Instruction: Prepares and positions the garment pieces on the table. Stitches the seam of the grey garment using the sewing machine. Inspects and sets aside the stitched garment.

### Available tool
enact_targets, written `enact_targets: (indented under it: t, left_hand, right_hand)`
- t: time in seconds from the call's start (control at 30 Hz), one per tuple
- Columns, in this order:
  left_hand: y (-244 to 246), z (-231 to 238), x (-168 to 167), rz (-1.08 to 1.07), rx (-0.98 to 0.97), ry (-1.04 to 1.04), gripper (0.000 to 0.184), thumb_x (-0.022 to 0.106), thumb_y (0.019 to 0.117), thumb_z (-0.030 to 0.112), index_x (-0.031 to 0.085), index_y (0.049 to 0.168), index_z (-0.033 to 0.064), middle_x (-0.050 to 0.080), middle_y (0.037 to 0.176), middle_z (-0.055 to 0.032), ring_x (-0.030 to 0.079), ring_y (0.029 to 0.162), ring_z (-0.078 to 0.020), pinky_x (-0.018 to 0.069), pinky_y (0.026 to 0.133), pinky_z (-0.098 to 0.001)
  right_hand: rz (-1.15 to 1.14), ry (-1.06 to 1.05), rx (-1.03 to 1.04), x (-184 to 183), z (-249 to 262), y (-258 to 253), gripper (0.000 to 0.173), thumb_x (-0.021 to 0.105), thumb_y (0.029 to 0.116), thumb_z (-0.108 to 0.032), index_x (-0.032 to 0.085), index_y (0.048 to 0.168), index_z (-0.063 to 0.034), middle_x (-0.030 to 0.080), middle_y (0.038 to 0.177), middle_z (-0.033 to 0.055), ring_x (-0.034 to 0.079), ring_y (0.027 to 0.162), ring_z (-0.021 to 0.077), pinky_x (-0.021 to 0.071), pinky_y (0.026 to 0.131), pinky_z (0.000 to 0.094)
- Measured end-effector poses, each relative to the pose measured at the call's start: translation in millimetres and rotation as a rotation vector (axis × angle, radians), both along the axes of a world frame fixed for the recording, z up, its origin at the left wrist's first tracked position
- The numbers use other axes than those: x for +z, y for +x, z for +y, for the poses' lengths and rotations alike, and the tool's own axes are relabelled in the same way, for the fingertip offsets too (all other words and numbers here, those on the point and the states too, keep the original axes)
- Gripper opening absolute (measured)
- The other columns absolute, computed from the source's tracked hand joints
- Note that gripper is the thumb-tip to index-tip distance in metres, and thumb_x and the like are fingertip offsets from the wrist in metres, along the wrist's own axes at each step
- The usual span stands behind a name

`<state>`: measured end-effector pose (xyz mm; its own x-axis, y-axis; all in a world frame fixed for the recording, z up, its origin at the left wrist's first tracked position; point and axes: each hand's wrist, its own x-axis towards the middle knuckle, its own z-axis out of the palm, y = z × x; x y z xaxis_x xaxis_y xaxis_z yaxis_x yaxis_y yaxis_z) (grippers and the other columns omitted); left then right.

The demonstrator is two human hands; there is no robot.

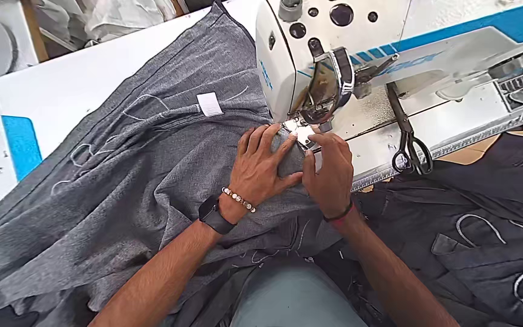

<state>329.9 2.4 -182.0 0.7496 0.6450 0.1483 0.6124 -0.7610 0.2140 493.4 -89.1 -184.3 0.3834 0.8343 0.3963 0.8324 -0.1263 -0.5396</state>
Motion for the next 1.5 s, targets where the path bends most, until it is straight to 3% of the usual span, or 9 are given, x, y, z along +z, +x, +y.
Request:
enact_targets:
  t: [0.1,0.3,0.5,0.77,0.9,1.1,1.3,1.4,1.5]
  left_hand:
    - [-13,14,2,-0.015,-0.080,-0.009,0.082,0.051,0.0842,0.084,0.055,0.149,0.0334,0.044,0.159,-0.0046,0.038,0.147,-0.0291,0.0253,0.122,-0.0545]
    - [-28,31,5,0.034,-0.190,-0.009,0.072,0.046,0.0925,0.076,0.053,0.150,0.0344,0.043,0.161,-0.0009,0.035,0.149,-0.0278,0.0229,0.122,-0.0532]
    - [-28,33,7,0.035,-0.185,-0.012,0.070,0.046,0.0926,0.074,0.054,0.150,0.0348,0.044,0.160,0.0009,0.036,0.149,-0.0265,0.0238,0.122,-0.0528]
    - [-5,-7,-1,0.036,0.053,0.006,0.084,0.049,0.0848,0.082,0.051,0.153,0.0322,0.038,0.165,-0.0023,0.032,0.151,-0.0310,0.0211,0.123,-0.0563]
    - [-2,-16,-4,0.004,0.091,0.022,0.085,0.049,0.0880,0.075,0.050,0.153,0.0208,0.041,0.163,-0.0044,0.036,0.150,-0.0313,0.0225,0.123,-0.0565]
    - [-13,-9,-3,-0.045,0.045,0.001,0.050,0.037,0.1078,0.044,0.053,0.152,0.0250,0.045,0.161,-0.0001,0.037,0.149,-0.0255,0.0280,0.122,-0.0513]
    - [-14,-6,-1,-0.056,0.006,0.024,0.048,0.040,0.1063,0.040,0.057,0.147,0.0225,0.049,0.158,0.0010,0.041,0.148,-0.0244,0.0313,0.120,-0.0505]
    - [-17,-3,0,0.002,0.001,0.043,0.051,0.040,0.1040,0.045,0.055,0.149,0.0271,0.047,0.159,0.0060,0.042,0.146,-0.0213,0.0357,0.112,-0.0477]
    - [-17,-4,-1,0.015,0.007,0.046,0.051,0.040,0.1052,0.047,0.053,0.151,0.0295,0.045,0.160,0.0073,0.040,0.146,-0.0206,0.0344,0.112,-0.0476]
  right_hand:
    - [0.093,0.007,-0.013,5,4,15,0.025,0.061,0.0920,-0.009,0.071,0.115,-0.0098,0.061,0.119,0.0128,0.063,0.100,0.0228,0.0566,0.076,0.0360]
    - [-0.032,-0.155,0.088,9,18,25,0.022,0.067,0.0982,-0.027,0.078,0.118,-0.0242,0.064,0.100,0.0081,0.062,0.091,0.0248,0.0510,0.070,0.0400]
    - [-0.167,0.027,0.254,-7,-3,5,0.028,0.056,0.0999,-0.012,0.077,0.116,-0.0212,0.072,0.130,-0.0047,0.064,0.120,0.0187,0.0503,0.096,0.0411]
    - [-0.055,-0.121,-0.009,-1,-2,1,0.030,0.066,0.0945,-0.040,0.075,0.101,-0.0119,0.065,0.104,0.0098,0.061,0.099,0.0293,0.0513,0.080,0.0457]
    - [-0.004,-0.291,0.095,29,23,-11,0.017,0.073,0.0841,-0.020,0.068,0.075,-0.0062,0.068,0.111,0.0134,0.063,0.108,0.0337,0.0531,0.087,0.0505]
    - [0.033,-0.310,-0.058,21,13,-10,0.035,0.068,0.0921,-0.045,0.071,0.096,-0.0105,0.061,0.118,0.0129,0.057,0.110,0.0352,0.0472,0.082,0.0532]
    - [0.051,-0.323,0.100,31,24,-15,0.029,0.069,0.0817,-0.034,0.062,0.062,-0.0137,0.059,0.110,0.0136,0.052,0.113,0.0355,0.0417,0.081,0.0534]
    - [0.155,-0.248,0.114,26,17,-14,0.023,0.068,0.0849,-0.027,0.066,0.068,-0.0108,0.062,0.116,0.0131,0.056,0.112,0.0314,0.0479,0.087,0.0484]
    - [0.390,-0.269,0.032,27,-12,-24,0.035,0.065,0.0954,-0.029,0.064,0.121,-0.0052,0.071,0.102,0.0060,0.069,0.078,0.0180,0.0594,0.066,0.0405]
